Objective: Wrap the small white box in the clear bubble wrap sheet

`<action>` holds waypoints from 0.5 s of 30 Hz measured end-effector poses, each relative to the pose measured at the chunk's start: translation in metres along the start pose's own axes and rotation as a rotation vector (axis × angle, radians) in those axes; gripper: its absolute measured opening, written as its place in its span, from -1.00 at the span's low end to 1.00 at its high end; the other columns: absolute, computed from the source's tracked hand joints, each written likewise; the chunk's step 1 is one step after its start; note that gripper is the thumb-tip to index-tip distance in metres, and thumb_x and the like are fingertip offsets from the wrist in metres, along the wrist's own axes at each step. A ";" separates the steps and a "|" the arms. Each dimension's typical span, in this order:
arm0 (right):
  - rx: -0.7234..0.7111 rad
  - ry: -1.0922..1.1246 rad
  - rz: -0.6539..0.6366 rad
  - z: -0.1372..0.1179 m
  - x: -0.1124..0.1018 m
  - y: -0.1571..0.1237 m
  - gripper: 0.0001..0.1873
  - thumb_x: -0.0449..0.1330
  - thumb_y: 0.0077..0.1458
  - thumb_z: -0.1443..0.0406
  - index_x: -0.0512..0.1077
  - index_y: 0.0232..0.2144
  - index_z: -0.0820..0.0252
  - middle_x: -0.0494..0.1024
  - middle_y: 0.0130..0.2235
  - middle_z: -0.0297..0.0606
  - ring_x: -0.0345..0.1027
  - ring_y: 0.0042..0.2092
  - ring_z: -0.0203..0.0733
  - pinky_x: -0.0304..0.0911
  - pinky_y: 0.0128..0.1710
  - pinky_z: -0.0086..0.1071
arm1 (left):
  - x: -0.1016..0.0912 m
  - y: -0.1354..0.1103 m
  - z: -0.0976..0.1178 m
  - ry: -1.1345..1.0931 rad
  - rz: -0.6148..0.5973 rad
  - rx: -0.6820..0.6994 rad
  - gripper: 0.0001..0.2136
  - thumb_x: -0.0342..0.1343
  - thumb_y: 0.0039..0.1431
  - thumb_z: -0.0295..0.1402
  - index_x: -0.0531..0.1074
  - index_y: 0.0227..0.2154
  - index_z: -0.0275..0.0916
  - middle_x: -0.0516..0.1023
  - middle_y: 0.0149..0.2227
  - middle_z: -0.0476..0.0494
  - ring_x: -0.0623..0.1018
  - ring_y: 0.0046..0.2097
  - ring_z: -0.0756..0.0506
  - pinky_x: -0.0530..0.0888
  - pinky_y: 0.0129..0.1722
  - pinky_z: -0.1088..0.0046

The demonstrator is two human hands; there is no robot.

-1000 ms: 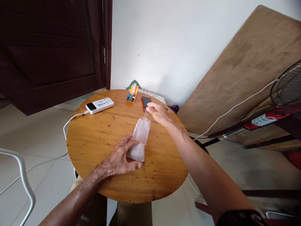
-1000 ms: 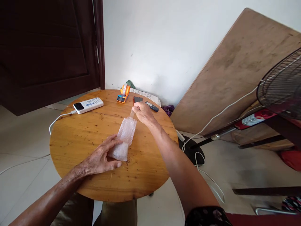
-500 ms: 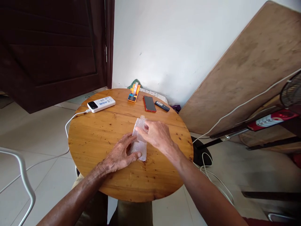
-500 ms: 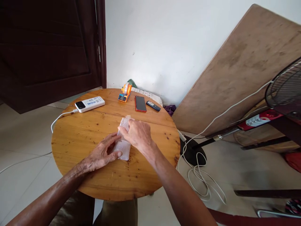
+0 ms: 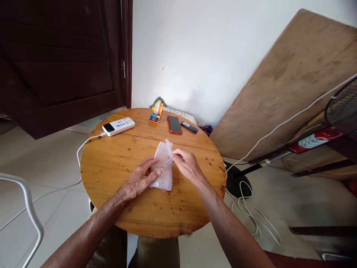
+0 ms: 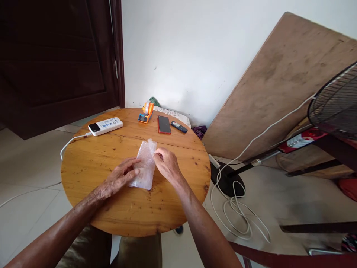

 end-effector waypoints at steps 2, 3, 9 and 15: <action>-0.038 0.157 0.005 0.001 0.003 -0.004 -0.79 0.04 0.07 0.26 0.36 -0.56 0.15 0.36 -0.53 -0.40 0.21 -0.45 -0.26 0.06 -0.44 -0.42 | -0.003 0.007 0.003 -0.012 0.012 -0.023 -0.54 0.06 0.18 -0.04 0.47 0.03 -0.21 0.43 0.13 -0.26 0.48 0.04 -0.21 0.46 0.00 0.22; -0.048 0.218 0.009 0.001 0.004 -0.006 -0.79 0.04 0.07 0.25 0.37 -0.55 0.15 0.36 -0.51 -0.40 0.21 -0.43 -0.26 0.07 -0.43 -0.42 | -0.005 0.011 0.005 -0.018 0.023 -0.025 -0.54 0.08 0.16 -0.05 0.48 0.01 -0.21 0.44 0.12 -0.25 0.47 0.05 -0.21 0.46 -0.01 0.23; -0.011 0.362 0.028 0.007 0.003 -0.007 -0.78 0.07 0.04 0.23 0.31 -0.60 0.14 0.30 -0.54 -0.41 0.15 -0.44 -0.27 0.05 -0.42 -0.41 | -0.011 0.035 0.014 -0.122 0.088 -0.036 -0.47 0.14 0.05 -0.09 0.46 0.05 -0.29 0.52 0.00 -0.25 0.54 -0.10 -0.17 0.49 -0.11 0.28; 0.191 0.652 0.147 0.044 0.007 -0.011 -0.76 0.13 -0.02 0.20 0.37 -0.64 0.15 0.42 -0.55 -0.36 0.31 -0.42 -0.23 0.23 -0.35 -0.37 | -0.016 0.045 -0.004 -0.293 0.203 -0.134 -0.42 0.21 -0.08 -0.06 0.48 -0.04 -0.37 0.58 -0.06 -0.28 0.52 -0.01 -0.23 0.43 0.03 0.21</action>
Point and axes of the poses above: each hand's wrist, its own y-axis towards the middle knuckle, its own x-axis out of the palm, z = x × y, the point moved 5 cm from there along y, towards the middle knuckle
